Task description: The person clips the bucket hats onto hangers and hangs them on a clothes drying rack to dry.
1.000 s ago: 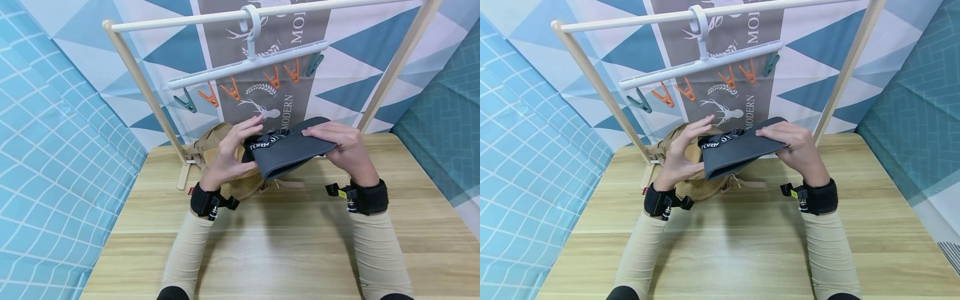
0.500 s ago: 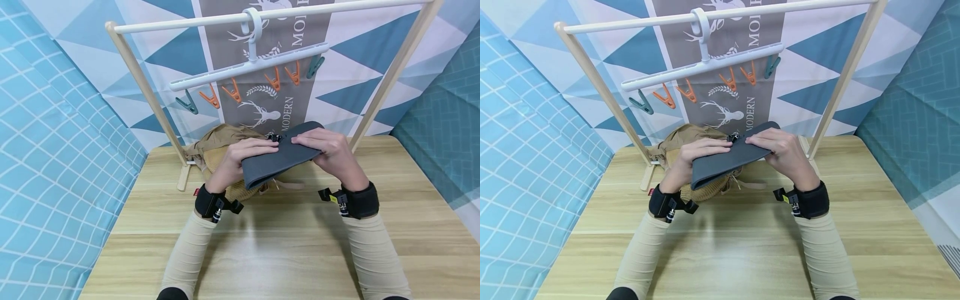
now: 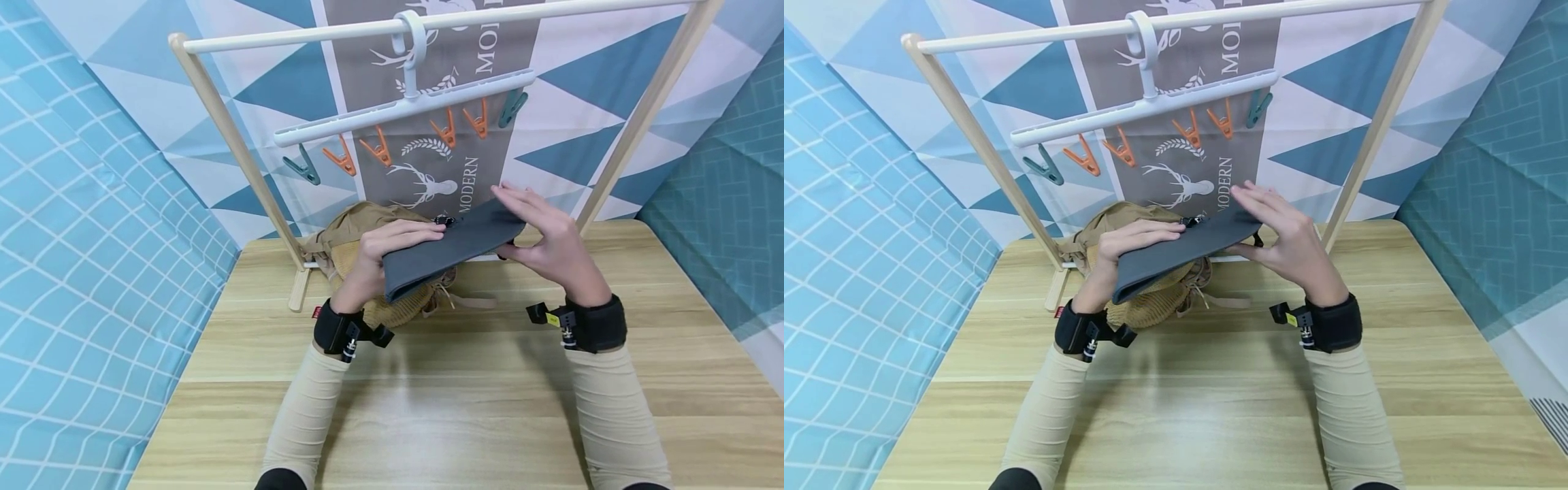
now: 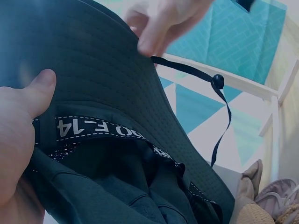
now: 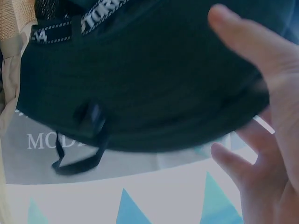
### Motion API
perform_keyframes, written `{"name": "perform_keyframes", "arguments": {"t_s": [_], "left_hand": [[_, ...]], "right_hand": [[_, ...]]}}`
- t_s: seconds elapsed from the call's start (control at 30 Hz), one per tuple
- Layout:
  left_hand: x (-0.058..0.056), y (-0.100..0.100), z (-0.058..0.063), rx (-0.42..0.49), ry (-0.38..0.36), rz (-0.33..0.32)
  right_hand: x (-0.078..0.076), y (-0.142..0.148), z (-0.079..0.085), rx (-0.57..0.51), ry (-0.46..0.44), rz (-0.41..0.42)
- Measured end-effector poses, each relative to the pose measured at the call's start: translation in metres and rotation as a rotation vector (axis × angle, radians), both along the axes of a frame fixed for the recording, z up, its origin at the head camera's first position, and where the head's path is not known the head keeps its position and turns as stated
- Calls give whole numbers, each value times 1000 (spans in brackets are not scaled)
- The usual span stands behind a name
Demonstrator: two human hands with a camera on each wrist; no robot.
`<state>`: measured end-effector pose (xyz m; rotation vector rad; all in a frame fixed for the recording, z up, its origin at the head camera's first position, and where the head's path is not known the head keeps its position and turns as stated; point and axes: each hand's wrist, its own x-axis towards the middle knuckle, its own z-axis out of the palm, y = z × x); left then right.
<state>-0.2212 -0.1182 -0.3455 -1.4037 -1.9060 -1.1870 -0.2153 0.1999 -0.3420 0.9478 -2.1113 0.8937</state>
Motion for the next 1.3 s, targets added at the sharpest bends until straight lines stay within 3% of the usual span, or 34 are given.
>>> {"name": "perform_keyframes", "arguments": {"t_s": [0.2,0.4,0.67,0.87,0.97,1.13,1.3], "left_hand": [[5,-10,7,38,-115,22],[7,-18,12,37,-163,1],[11,-20,14,100,-179,-150],[7,-21,12,106,-164,-287],[6,-21,12,98,-167,-325],[8,-21,12,108,-183,-301],[8,-21,12,129,-202,-305]], "right_hand": [[-6,16,-4,-84,-114,22],[-9,20,-7,-102,-136,31],[-9,17,-6,-134,-149,51],[-9,15,-6,-189,-131,149],[-9,11,-6,-217,-122,228],[-8,5,-6,-209,-123,303],[-6,4,-6,-184,-108,267]]}}
